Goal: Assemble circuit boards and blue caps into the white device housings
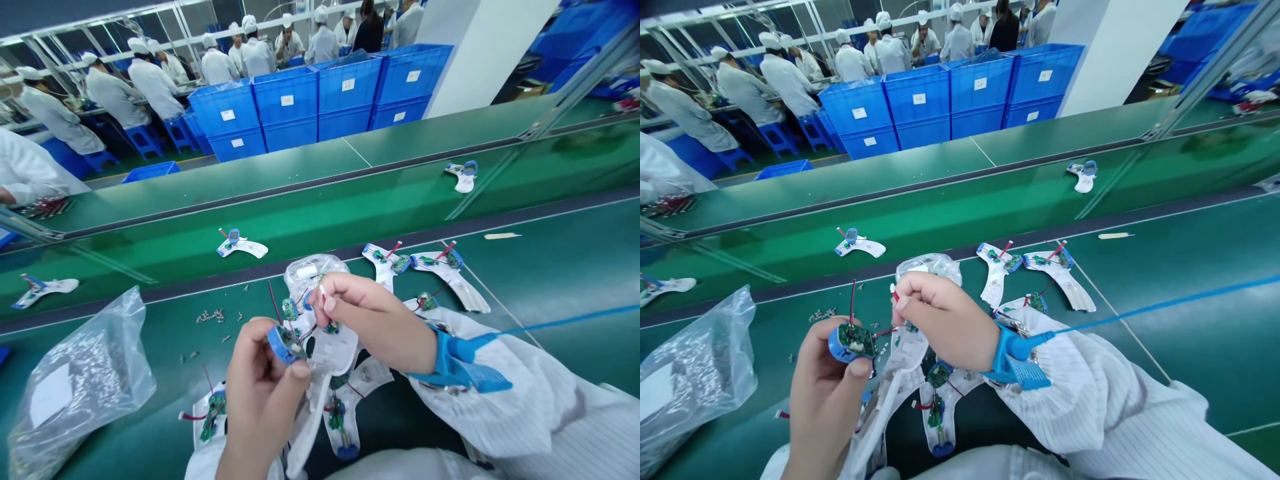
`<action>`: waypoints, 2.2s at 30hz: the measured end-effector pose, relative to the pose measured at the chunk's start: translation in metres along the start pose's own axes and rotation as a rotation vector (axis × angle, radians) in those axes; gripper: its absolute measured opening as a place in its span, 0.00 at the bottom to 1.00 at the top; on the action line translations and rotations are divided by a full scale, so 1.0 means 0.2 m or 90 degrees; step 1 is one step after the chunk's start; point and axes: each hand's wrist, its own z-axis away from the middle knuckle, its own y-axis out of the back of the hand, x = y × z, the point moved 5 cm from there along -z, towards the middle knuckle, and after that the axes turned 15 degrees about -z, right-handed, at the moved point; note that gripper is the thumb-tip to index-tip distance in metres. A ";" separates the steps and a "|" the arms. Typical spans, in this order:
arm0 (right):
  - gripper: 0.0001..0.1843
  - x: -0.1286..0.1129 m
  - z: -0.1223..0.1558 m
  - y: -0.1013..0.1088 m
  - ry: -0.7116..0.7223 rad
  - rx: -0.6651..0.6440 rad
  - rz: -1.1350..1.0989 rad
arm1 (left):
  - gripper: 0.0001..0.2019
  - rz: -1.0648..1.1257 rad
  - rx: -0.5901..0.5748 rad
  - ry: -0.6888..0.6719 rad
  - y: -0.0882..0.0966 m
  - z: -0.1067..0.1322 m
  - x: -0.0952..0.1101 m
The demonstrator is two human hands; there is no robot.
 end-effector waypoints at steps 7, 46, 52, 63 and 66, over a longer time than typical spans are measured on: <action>0.08 -0.09 0.03 -0.03 0.127 -0.020 0.153 | 0.16 0.058 0.003 0.137 -0.05 0.02 -0.02; 0.12 -0.22 0.11 -0.15 0.220 -0.171 0.415 | 0.23 -0.325 0.014 0.004 -0.07 0.13 0.06; 0.11 -0.18 0.08 -0.12 0.197 -0.180 0.418 | 0.21 -0.373 0.030 0.013 -0.08 0.10 0.07; 0.15 -0.30 -0.39 0.85 0.188 0.493 0.522 | 0.37 0.175 -0.096 0.179 -0.08 -0.14 -0.18; 0.09 -0.24 -0.39 0.79 0.186 0.475 0.511 | 0.38 0.284 -0.128 0.260 -0.12 -0.16 -0.13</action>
